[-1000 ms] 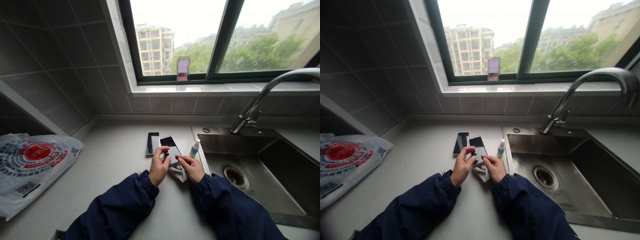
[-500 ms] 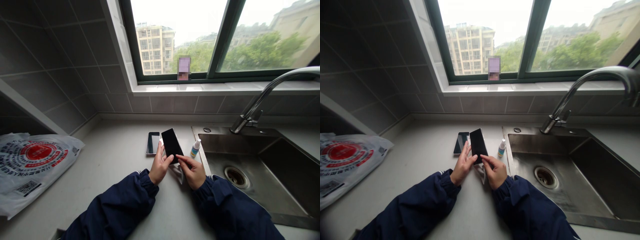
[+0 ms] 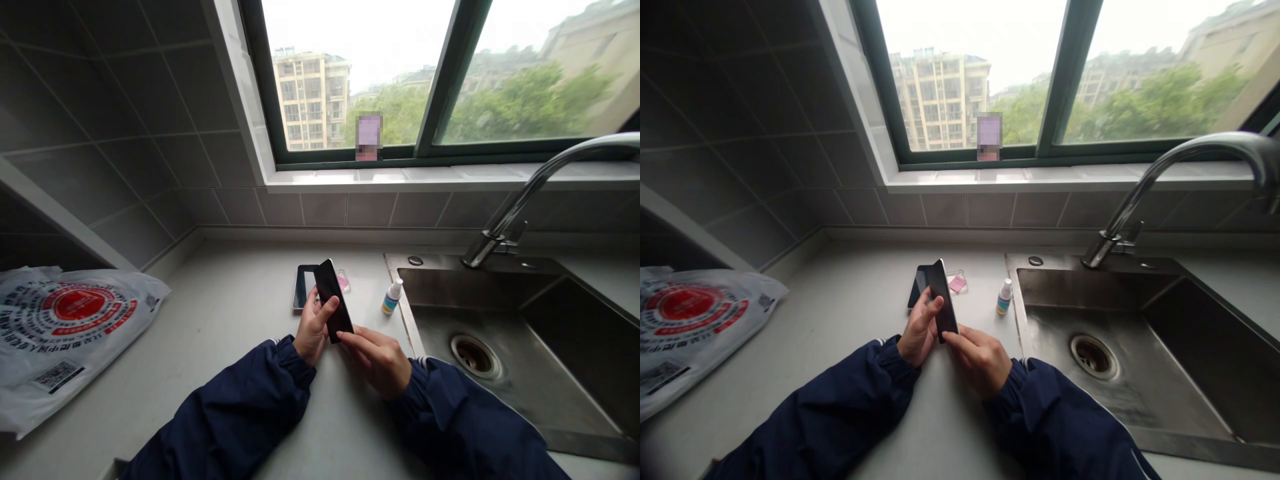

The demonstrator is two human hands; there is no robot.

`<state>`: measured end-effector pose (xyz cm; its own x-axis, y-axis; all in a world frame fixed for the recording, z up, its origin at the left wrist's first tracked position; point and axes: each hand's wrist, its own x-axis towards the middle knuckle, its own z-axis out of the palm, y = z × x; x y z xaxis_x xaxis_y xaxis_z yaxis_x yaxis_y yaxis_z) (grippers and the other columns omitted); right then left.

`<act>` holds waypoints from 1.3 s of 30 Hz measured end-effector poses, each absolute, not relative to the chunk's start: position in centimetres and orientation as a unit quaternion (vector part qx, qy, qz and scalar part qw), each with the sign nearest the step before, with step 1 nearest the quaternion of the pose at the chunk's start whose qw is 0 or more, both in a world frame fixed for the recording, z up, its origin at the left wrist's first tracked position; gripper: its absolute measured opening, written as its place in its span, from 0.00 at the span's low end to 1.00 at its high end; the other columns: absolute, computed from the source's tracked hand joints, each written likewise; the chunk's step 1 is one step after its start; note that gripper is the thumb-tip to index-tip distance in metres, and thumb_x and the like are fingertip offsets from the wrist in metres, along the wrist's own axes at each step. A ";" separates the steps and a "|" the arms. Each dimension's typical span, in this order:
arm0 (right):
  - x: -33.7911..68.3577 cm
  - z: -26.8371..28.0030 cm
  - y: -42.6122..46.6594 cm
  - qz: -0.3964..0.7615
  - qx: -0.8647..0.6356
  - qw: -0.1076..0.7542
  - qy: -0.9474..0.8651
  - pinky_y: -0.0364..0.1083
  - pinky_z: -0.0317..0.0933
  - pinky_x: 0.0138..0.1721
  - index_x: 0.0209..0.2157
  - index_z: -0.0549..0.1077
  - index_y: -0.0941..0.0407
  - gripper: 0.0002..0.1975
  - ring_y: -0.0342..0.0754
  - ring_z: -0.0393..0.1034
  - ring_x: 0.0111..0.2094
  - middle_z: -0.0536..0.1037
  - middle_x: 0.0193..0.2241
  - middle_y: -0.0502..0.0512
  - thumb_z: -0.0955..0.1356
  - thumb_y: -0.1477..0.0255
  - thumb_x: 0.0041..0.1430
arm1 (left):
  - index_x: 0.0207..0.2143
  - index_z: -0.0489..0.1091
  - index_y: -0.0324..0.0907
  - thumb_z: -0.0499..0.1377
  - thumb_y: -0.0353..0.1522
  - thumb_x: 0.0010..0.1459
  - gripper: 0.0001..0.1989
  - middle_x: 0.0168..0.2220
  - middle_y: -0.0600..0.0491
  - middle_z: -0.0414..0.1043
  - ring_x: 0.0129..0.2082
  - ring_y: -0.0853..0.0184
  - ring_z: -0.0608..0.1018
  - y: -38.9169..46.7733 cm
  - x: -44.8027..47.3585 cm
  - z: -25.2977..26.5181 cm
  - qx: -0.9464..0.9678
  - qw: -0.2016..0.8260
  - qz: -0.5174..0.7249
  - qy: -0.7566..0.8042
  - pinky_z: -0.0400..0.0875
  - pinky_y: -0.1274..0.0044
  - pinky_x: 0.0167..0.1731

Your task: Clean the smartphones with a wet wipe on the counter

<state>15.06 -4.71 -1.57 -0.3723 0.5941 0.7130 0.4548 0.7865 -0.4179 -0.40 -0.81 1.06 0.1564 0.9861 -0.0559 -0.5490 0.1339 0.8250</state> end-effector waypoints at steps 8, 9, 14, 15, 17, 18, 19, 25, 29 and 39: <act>14.6 -0.6 -5.5 0.053 -0.318 0.411 -0.853 0.44 0.74 0.44 0.51 0.75 0.54 0.16 0.49 0.77 0.47 0.77 0.52 0.60 0.65 0.79 0.65 | 0.55 0.62 0.44 0.71 0.38 0.47 0.35 0.44 0.49 0.74 0.40 0.66 0.77 -0.6 -0.6 1.0 0.327 0.660 0.580 0.347 0.70 0.76 0.40; 14.7 -0.6 -5.5 0.051 -0.311 0.410 -0.856 0.44 0.74 0.45 0.52 0.74 0.54 0.16 0.49 0.76 0.48 0.76 0.53 0.60 0.65 0.79 0.65 | 0.54 0.63 0.44 0.71 0.38 0.46 0.33 0.43 0.51 0.74 0.38 0.67 0.77 -0.6 -0.6 1.0 0.328 0.656 0.582 0.350 0.70 0.77 0.40; 14.9 -0.7 -5.4 0.046 -0.290 0.409 -0.864 0.44 0.73 0.47 0.55 0.73 0.54 0.18 0.49 0.76 0.49 0.75 0.54 0.63 0.66 0.78 0.65 | 0.50 0.66 0.45 0.71 0.39 0.45 0.30 0.36 0.54 0.73 0.32 0.70 0.75 -0.6 -0.7 1.2 0.327 0.657 0.579 0.356 0.69 0.78 0.37; 14.9 -0.7 -5.4 0.049 -0.290 0.407 -0.865 0.44 0.73 0.48 0.56 0.72 0.54 0.19 0.50 0.76 0.49 0.75 0.54 0.63 0.66 0.78 0.65 | 0.49 0.66 0.45 0.71 0.39 0.45 0.29 0.36 0.54 0.73 0.31 0.71 0.75 -0.7 -0.7 1.2 0.326 0.659 0.579 0.353 0.69 0.78 0.36; 15.0 -0.7 -5.4 0.059 -0.289 0.404 -0.866 0.45 0.72 0.50 0.57 0.71 0.54 0.20 0.51 0.75 0.51 0.75 0.54 0.63 0.66 0.77 0.65 | 0.48 0.66 0.45 0.69 0.39 0.48 0.26 0.35 0.56 0.71 0.28 0.74 0.73 -0.7 -0.7 1.3 0.326 0.661 0.581 0.345 0.68 0.79 0.33; 15.0 -0.6 -5.4 0.069 -0.288 0.406 -0.865 0.46 0.72 0.50 0.58 0.70 0.53 0.20 0.50 0.75 0.51 0.75 0.54 0.62 0.66 0.77 0.65 | 0.46 0.66 0.45 0.68 0.39 0.49 0.23 0.35 0.57 0.70 0.26 0.75 0.71 -0.7 -0.8 1.3 0.328 0.662 0.581 0.341 0.68 0.80 0.31; 15.1 -0.4 -5.4 0.082 -0.283 0.412 -0.862 0.46 0.72 0.51 0.59 0.70 0.52 0.21 0.50 0.74 0.51 0.75 0.54 0.61 0.66 0.77 0.65 | 0.45 0.66 0.45 0.68 0.39 0.51 0.21 0.34 0.57 0.69 0.24 0.77 0.70 -0.7 -0.8 1.2 0.330 0.665 0.579 0.338 0.67 0.81 0.28; 15.1 0.7 -5.3 0.224 -0.294 0.510 -0.777 0.46 0.73 0.47 0.55 0.73 0.53 0.18 0.48 0.78 0.44 0.80 0.45 0.58 0.66 0.77 0.65 | 0.49 0.64 0.45 0.62 0.44 0.56 0.22 0.33 0.59 0.65 0.17 0.80 0.63 -0.4 -0.9 1.1 0.306 0.714 0.555 0.297 0.61 0.82 0.16; 15.4 0.4 -4.7 0.303 -0.397 0.535 -0.681 0.46 0.74 0.41 0.47 0.78 0.55 0.12 0.48 0.79 0.36 0.83 0.36 0.57 0.68 0.69 0.64 | 0.51 0.62 0.45 0.58 0.49 0.58 0.24 0.31 0.59 0.64 0.15 0.80 0.61 -0.6 -0.9 1.2 0.266 0.779 0.506 0.259 0.60 0.82 0.15; 15.5 0.0 -3.9 0.364 -0.440 0.616 -0.543 0.51 0.75 0.42 0.47 0.76 0.57 0.17 0.51 0.78 0.38 0.81 0.37 0.58 0.71 0.63 0.59 | 0.53 0.62 0.42 0.51 0.56 0.57 0.32 0.32 0.51 0.69 0.20 0.71 0.68 -0.7 -0.9 0.8 0.219 0.825 0.458 0.246 0.63 0.77 0.19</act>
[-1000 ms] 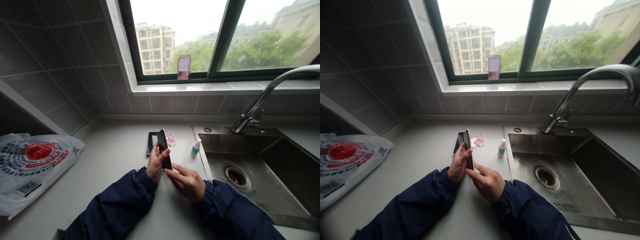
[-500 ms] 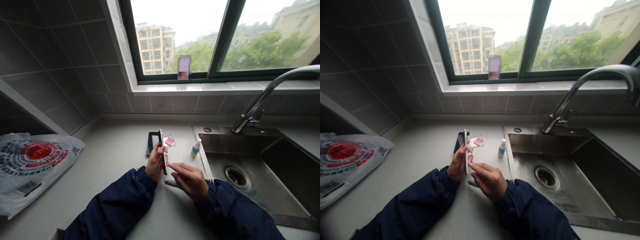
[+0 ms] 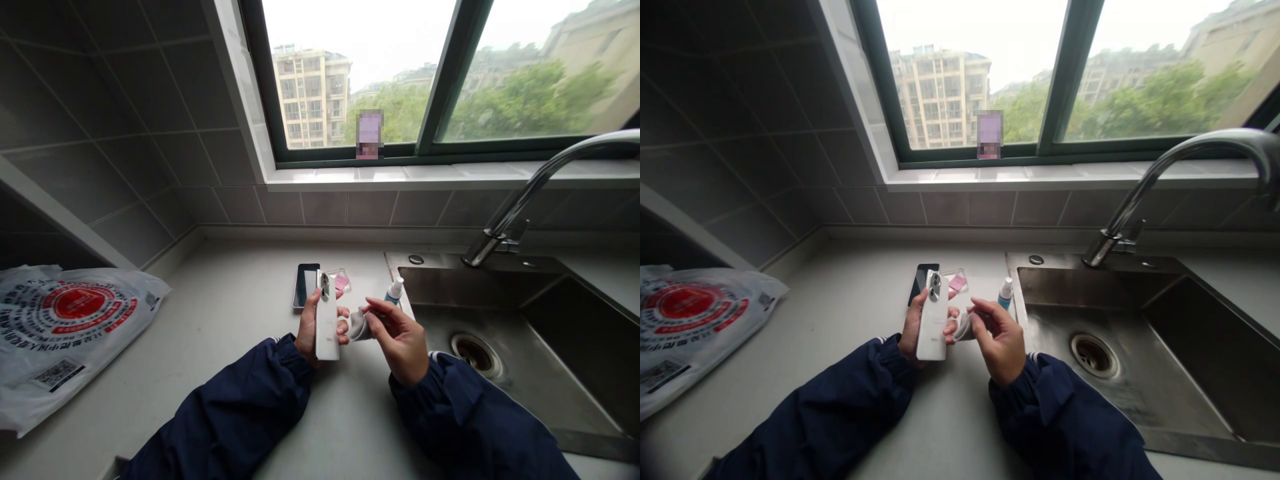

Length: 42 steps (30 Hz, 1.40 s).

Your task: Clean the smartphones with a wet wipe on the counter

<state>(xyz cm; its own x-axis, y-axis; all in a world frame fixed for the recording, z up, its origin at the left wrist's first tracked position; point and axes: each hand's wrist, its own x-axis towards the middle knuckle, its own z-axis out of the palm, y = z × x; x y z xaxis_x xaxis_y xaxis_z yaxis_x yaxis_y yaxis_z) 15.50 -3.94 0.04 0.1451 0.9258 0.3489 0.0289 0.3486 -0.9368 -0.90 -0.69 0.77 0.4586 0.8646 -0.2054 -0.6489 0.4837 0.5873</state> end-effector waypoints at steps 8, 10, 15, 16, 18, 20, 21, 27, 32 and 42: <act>15.8 1.0 -4.3 0.228 -0.416 0.642 -0.603 0.56 0.71 0.48 0.47 0.76 0.53 0.12 0.53 0.76 0.42 0.79 0.40 0.58 0.69 0.72 0.62 | 0.46 0.69 0.38 0.50 0.58 0.55 0.34 0.33 0.46 0.72 0.25 0.63 0.75 -1.0 -0.5 0.3 0.208 0.878 0.365 0.230 0.70 0.69 0.26; 15.8 1.2 -4.4 0.181 -0.398 0.616 -0.656 0.57 0.69 0.50 0.46 0.76 0.52 0.12 0.52 0.75 0.41 0.79 0.39 0.57 0.68 0.76 0.62 | 0.43 0.71 0.37 0.50 0.58 0.55 0.34 0.33 0.45 0.73 0.26 0.61 0.76 -1.2 -0.4 0.1 0.205 0.891 0.340 0.222 0.72 0.68 0.28; 15.3 1.3 -5.1 0.138 -0.321 0.533 -0.771 0.63 0.59 0.61 0.48 0.75 0.53 0.17 0.52 0.75 0.42 0.79 0.39 0.56 0.67 0.81 0.59 | 0.45 0.73 0.34 0.51 0.54 0.57 0.32 0.26 0.47 0.73 0.25 0.62 0.75 -1.5 0.1 0.1 0.178 0.895 0.351 0.211 0.70 0.71 0.27; 15.2 1.3 -5.2 0.138 -0.313 0.530 -0.776 0.62 0.59 0.61 0.48 0.75 0.53 0.17 0.52 0.75 0.44 0.79 0.41 0.57 0.67 0.81 0.59 | 0.45 0.73 0.33 0.51 0.54 0.57 0.33 0.26 0.46 0.73 0.25 0.62 0.76 -1.5 0.1 0.2 0.176 0.893 0.358 0.208 0.70 0.71 0.27; 15.0 1.5 -5.4 0.139 -0.311 0.533 -0.775 0.60 0.62 0.59 0.50 0.74 0.53 0.18 0.54 0.74 0.48 0.78 0.44 0.59 0.67 0.81 0.60 | 0.45 0.73 0.33 0.52 0.53 0.57 0.32 0.27 0.45 0.74 0.26 0.61 0.76 -1.5 0.1 0.2 0.169 0.894 0.364 0.199 0.71 0.71 0.29; 15.0 1.8 -5.5 0.136 -0.323 0.542 -0.764 0.58 0.66 0.56 0.50 0.74 0.53 0.17 0.55 0.73 0.50 0.77 0.47 0.61 0.66 0.81 0.61 | 0.45 0.73 0.35 0.53 0.53 0.56 0.30 0.29 0.46 0.75 0.28 0.61 0.77 -1.4 0.0 0.2 0.148 0.899 0.362 0.196 0.71 0.70 0.31; 15.0 1.9 -5.6 0.131 -0.332 0.550 -0.755 0.57 0.69 0.54 0.51 0.74 0.53 0.18 0.56 0.73 0.51 0.77 0.49 0.61 0.66 0.80 0.61 | 0.45 0.73 0.36 0.54 0.53 0.56 0.30 0.31 0.47 0.75 0.28 0.61 0.77 -1.4 -0.1 0.1 0.137 0.902 0.359 0.195 0.71 0.70 0.32; 15.4 2.4 -5.7 0.033 -0.377 0.571 -0.728 0.67 0.63 0.55 0.57 0.69 0.51 0.24 0.62 0.67 0.57 0.71 0.57 0.62 0.65 0.80 0.60 | 0.53 0.68 0.39 0.51 0.57 0.55 0.36 0.37 0.44 0.76 0.30 0.58 0.78 -1.3 -0.5 -0.4 0.158 0.913 0.333 0.174 0.72 0.66 0.31; 15.6 1.7 -5.6 -0.003 -0.343 0.504 -0.793 0.69 0.54 0.61 0.57 0.68 0.53 0.26 0.61 0.68 0.56 0.75 0.53 0.61 0.66 0.82 0.57 | 0.50 0.70 0.35 0.52 0.54 0.57 0.33 0.40 0.41 0.77 0.36 0.55 0.79 -1.3 -0.2 -0.4 0.133 0.906 0.360 0.180 0.72 0.65 0.38; 14.6 0.9 -6.6 0.123 -0.265 0.452 -0.843 0.60 0.58 0.62 0.52 0.71 0.56 0.19 0.52 0.74 0.47 0.77 0.46 0.60 0.66 0.81 0.60 | 0.51 0.70 0.31 0.52 0.55 0.55 0.38 0.37 0.37 0.77 0.39 0.54 0.79 -1.5 0.0 -0.1 0.130 0.885 0.393 0.211 0.69 0.65 0.47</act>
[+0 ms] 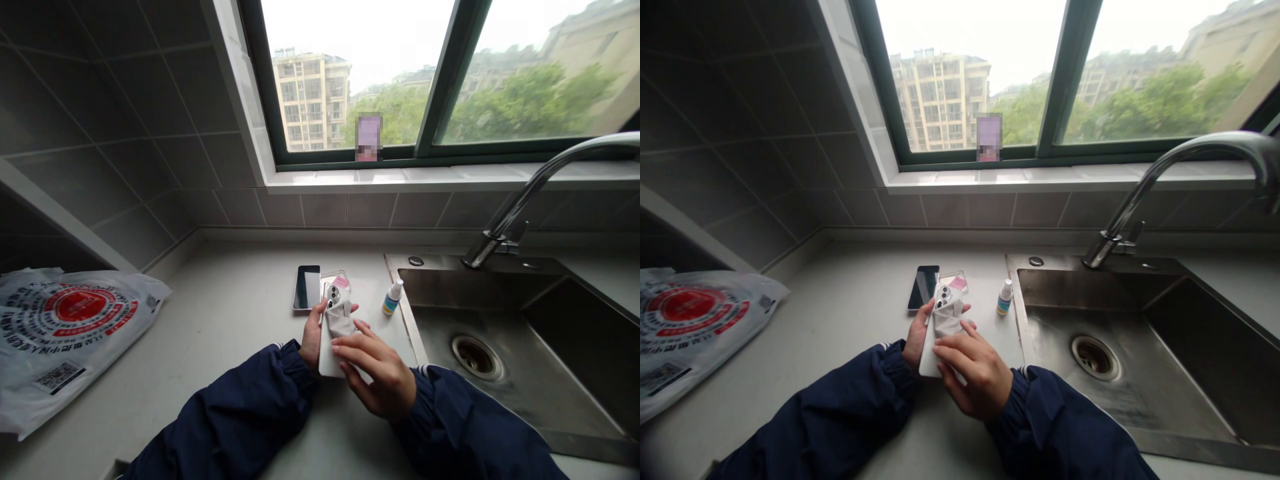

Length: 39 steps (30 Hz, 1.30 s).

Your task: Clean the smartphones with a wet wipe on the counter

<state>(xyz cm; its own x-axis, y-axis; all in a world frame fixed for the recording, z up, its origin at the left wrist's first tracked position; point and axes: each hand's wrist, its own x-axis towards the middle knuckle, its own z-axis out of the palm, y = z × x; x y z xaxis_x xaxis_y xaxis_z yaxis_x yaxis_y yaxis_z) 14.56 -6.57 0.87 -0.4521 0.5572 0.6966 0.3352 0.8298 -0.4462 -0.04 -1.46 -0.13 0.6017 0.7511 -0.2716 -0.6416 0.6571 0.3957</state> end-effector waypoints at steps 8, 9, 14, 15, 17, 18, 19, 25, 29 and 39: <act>14.4 0.7 -5.8 0.184 -0.358 0.537 -0.741 0.46 0.72 0.36 0.49 0.74 0.54 0.14 0.47 0.72 0.36 0.73 0.40 0.58 0.65 0.79 0.64 | 0.51 0.70 0.27 0.49 0.49 0.60 0.34 0.37 0.40 0.77 0.34 0.58 0.78 -1.4 0.2 0.5 0.089 0.871 0.424 0.233 0.72 0.69 0.39; 14.4 0.6 -5.7 0.171 -0.367 0.536 -0.740 0.46 0.72 0.35 0.49 0.74 0.54 0.14 0.47 0.72 0.34 0.73 0.39 0.58 0.65 0.79 0.64 | 0.51 0.70 0.27 0.49 0.49 0.61 0.34 0.38 0.39 0.77 0.35 0.58 0.79 -1.4 0.2 0.6 0.087 0.871 0.421 0.236 0.72 0.69 0.39; 14.6 0.4 -5.6 0.044 -0.374 0.465 -0.801 0.58 0.68 0.52 0.53 0.72 0.55 0.17 0.57 0.68 0.53 0.73 0.50 0.63 0.67 0.76 0.62 | 0.53 0.70 0.30 0.48 0.50 0.61 0.34 0.42 0.40 0.77 0.39 0.56 0.79 -1.4 0.1 0.6 0.072 0.885 0.408 0.213 0.71 0.65 0.43; 14.6 0.3 -5.6 0.028 -0.362 0.432 -0.826 0.61 0.65 0.55 0.56 0.70 0.57 0.19 0.60 0.64 0.58 0.72 0.54 0.64 0.66 0.75 0.63 | 0.53 0.69 0.30 0.48 0.50 0.61 0.34 0.43 0.39 0.77 0.41 0.55 0.79 -1.4 0.1 0.6 0.072 0.885 0.410 0.209 0.71 0.64 0.46; 14.5 0.1 -5.5 0.009 -0.335 0.358 -0.872 0.65 0.59 0.59 0.61 0.65 0.60 0.23 0.62 0.55 0.65 0.66 0.61 0.67 0.64 0.72 0.65 | 0.53 0.69 0.30 0.47 0.51 0.61 0.35 0.44 0.37 0.76 0.46 0.52 0.78 -1.5 0.1 0.5 0.078 0.882 0.418 0.205 0.67 0.62 0.51; 14.5 -0.1 -5.5 0.005 -0.327 0.323 -0.888 0.66 0.57 0.60 0.63 0.61 0.63 0.25 0.63 0.52 0.66 0.63 0.63 0.68 0.63 0.71 0.66 | 0.53 0.69 0.30 0.47 0.52 0.61 0.36 0.45 0.36 0.76 0.48 0.51 0.78 -1.5 0.1 0.5 0.083 0.879 0.422 0.206 0.65 0.61 0.54; 14.5 -0.2 -5.4 0.004 -0.325 0.294 -0.899 0.66 0.55 0.61 0.64 0.59 0.65 0.27 0.63 0.49 0.67 0.61 0.64 0.69 0.62 0.69 0.67 | 0.53 0.68 0.31 0.47 0.54 0.61 0.36 0.45 0.35 0.76 0.49 0.50 0.77 -1.6 0.1 0.6 0.087 0.877 0.423 0.209 0.63 0.60 0.56; 14.7 -0.8 -5.4 0.009 -0.346 0.246 -0.905 0.65 0.51 0.64 0.67 0.51 0.68 0.31 0.61 0.40 0.70 0.49 0.68 0.70 0.59 0.65 0.69 | 0.53 0.69 0.35 0.47 0.56 0.60 0.37 0.47 0.37 0.76 0.54 0.51 0.75 -1.9 0.4 0.7 0.108 0.883 0.408 0.206 0.55 0.60 0.62; 14.6 -0.8 -5.4 -0.001 -0.374 0.251 -0.893 0.64 0.50 0.64 0.69 0.46 0.66 0.35 0.61 0.38 0.70 0.45 0.69 0.70 0.58 0.61 0.69 | 0.52 0.71 0.34 0.46 0.55 0.62 0.36 0.49 0.38 0.75 0.60 0.54 0.70 -2.1 0.5 0.6 0.107 0.907 0.377 0.155 0.50 0.64 0.65; 15.0 -0.8 -4.8 -0.030 -0.437 0.295 -0.849 0.67 0.46 0.64 0.70 0.36 0.63 0.38 0.62 0.37 0.70 0.42 0.69 0.70 0.56 0.57 0.70 | 0.63 0.61 0.42 0.42 0.47 0.68 0.29 0.67 0.51 0.57 0.71 0.66 0.46 -2.6 1.4 -0.6 0.193 0.895 0.398 0.060 0.34 0.73 0.68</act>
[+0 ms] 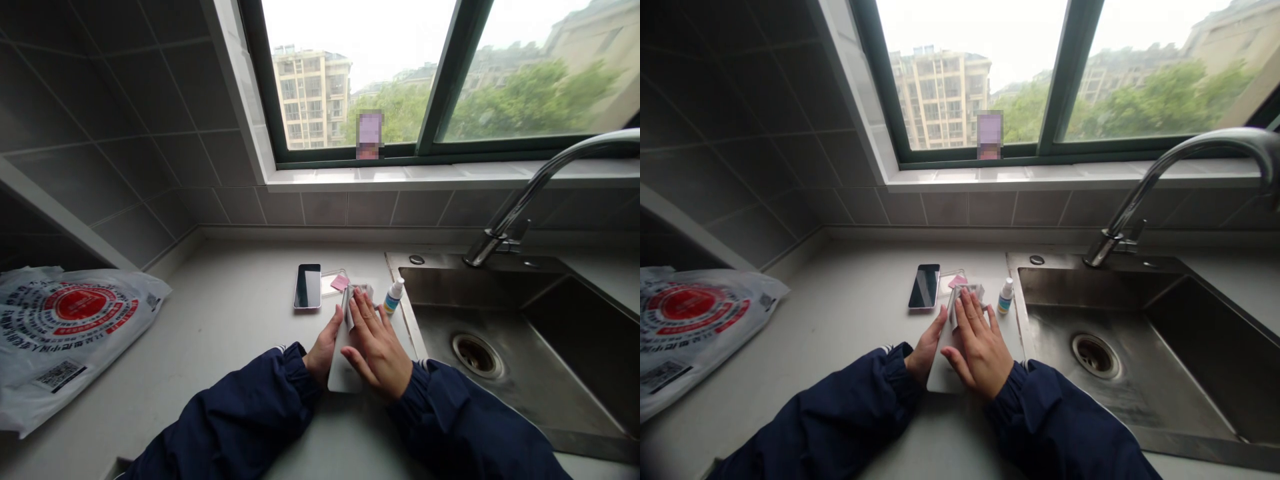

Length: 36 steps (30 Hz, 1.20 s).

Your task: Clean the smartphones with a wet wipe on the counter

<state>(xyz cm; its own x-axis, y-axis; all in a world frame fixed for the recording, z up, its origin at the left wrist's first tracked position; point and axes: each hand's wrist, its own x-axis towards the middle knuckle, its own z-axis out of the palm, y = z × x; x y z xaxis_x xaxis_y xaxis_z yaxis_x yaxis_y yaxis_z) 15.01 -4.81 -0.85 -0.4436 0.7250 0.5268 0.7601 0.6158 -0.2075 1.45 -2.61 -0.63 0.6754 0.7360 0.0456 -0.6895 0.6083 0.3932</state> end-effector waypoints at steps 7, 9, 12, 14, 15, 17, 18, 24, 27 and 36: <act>15.2 -0.5 -4.8 -0.017 -0.415 0.297 -0.860 0.66 0.46 0.64 0.70 0.38 0.62 0.37 0.62 0.37 0.70 0.45 0.69 0.67 0.57 0.59 0.69 | 0.63 0.63 0.42 0.40 0.50 0.67 0.32 0.67 0.52 0.56 0.71 0.64 0.45 -2.6 1.6 -0.9 0.183 0.888 0.417 0.062 0.32 0.72 0.68; 15.2 -0.4 -4.9 -0.012 -0.400 0.289 -0.870 0.66 0.47 0.64 0.70 0.40 0.62 0.37 0.61 0.39 0.70 0.46 0.69 0.67 0.58 0.59 0.69 | 0.61 0.65 0.41 0.42 0.51 0.66 0.32 0.65 0.50 0.60 0.70 0.63 0.48 -2.6 1.5 -0.9 0.156 0.894 0.414 0.077 0.34 0.72 0.68; 15.1 -0.4 -5.0 -0.006 -0.375 0.275 -0.885 0.66 0.46 0.64 0.69 0.43 0.64 0.36 0.61 0.40 0.70 0.47 0.69 0.68 0.59 0.61 0.68 | 0.57 0.69 0.38 0.45 0.52 0.65 0.33 0.61 0.46 0.67 0.68 0.60 0.55 -2.6 1.2 -0.9 0.106 0.892 0.425 0.110 0.41 0.70 0.68; 15.0 -0.3 -5.1 0.000 -0.361 0.265 -0.894 0.67 0.46 0.64 0.69 0.46 0.64 0.35 0.61 0.40 0.70 0.48 0.68 0.68 0.60 0.61 0.68 | 0.55 0.71 0.36 0.47 0.53 0.64 0.33 0.58 0.43 0.70 0.67 0.59 0.60 -2.5 1.1 -0.8 0.090 0.886 0.436 0.126 0.45 0.69 0.67; 15.0 -0.3 -5.2 0.003 -0.356 0.260 -0.898 0.67 0.46 0.64 0.69 0.47 0.65 0.35 0.61 0.40 0.70 0.48 0.68 0.68 0.60 0.61 0.68 | 0.54 0.71 0.35 0.48 0.53 0.63 0.34 0.56 0.42 0.71 0.66 0.58 0.61 -2.5 1.1 -0.8 0.086 0.885 0.437 0.131 0.47 0.69 0.67; 15.0 -0.3 -5.3 0.006 -0.351 0.253 -0.902 0.67 0.47 0.64 0.68 0.48 0.65 0.34 0.61 0.40 0.70 0.49 0.68 0.68 0.60 0.62 0.68 | 0.54 0.70 0.34 0.49 0.53 0.62 0.34 0.55 0.41 0.72 0.64 0.56 0.64 -2.5 1.0 -0.8 0.084 0.886 0.434 0.137 0.49 0.67 0.67; 14.9 -0.3 -5.4 0.005 -0.351 0.253 -0.902 0.67 0.48 0.64 0.68 0.48 0.64 0.34 0.61 0.40 0.70 0.49 0.68 0.68 0.60 0.62 0.68 | 0.55 0.70 0.34 0.50 0.53 0.62 0.34 0.54 0.41 0.72 0.64 0.55 0.65 -2.4 1.0 -0.7 0.083 0.886 0.433 0.141 0.50 0.66 0.66; 15.0 -0.2 -5.2 -0.025 -0.388 0.269 -0.881 0.67 0.48 0.64 0.70 0.43 0.62 0.35 0.61 0.42 0.69 0.49 0.68 0.67 0.59 0.62 0.69 | 0.60 0.66 0.35 0.48 0.48 0.66 0.31 0.59 0.43 0.69 0.65 0.61 0.63 -2.7 1.3 -0.2 0.102 0.882 0.431 0.159 0.49 0.72 0.66; 15.3 0.0 -4.9 -0.037 -0.417 0.288 -0.861 0.67 0.50 0.63 0.70 0.41 0.60 0.34 0.61 0.42 0.69 0.49 0.68 0.66 0.58 0.63 0.70 | 0.63 0.62 0.42 0.45 0.48 0.67 0.30 0.59 0.47 0.69 0.64 0.59 0.64 -3.0 1.5 -0.3 0.160 0.891 0.401 0.141 0.51 0.68 0.65; 15.5 0.5 -4.6 -0.047 -0.424 0.329 -0.842 0.64 0.54 0.62 0.70 0.40 0.59 0.33 0.61 0.44 0.69 0.52 0.68 0.66 0.58 0.67 0.70 | 0.64 0.60 0.48 0.44 0.48 0.67 0.28 0.57 0.49 0.71 0.61 0.55 0.68 -3.2 1.6 -0.5 0.200 0.879 0.402 0.160 0.54 0.64 0.63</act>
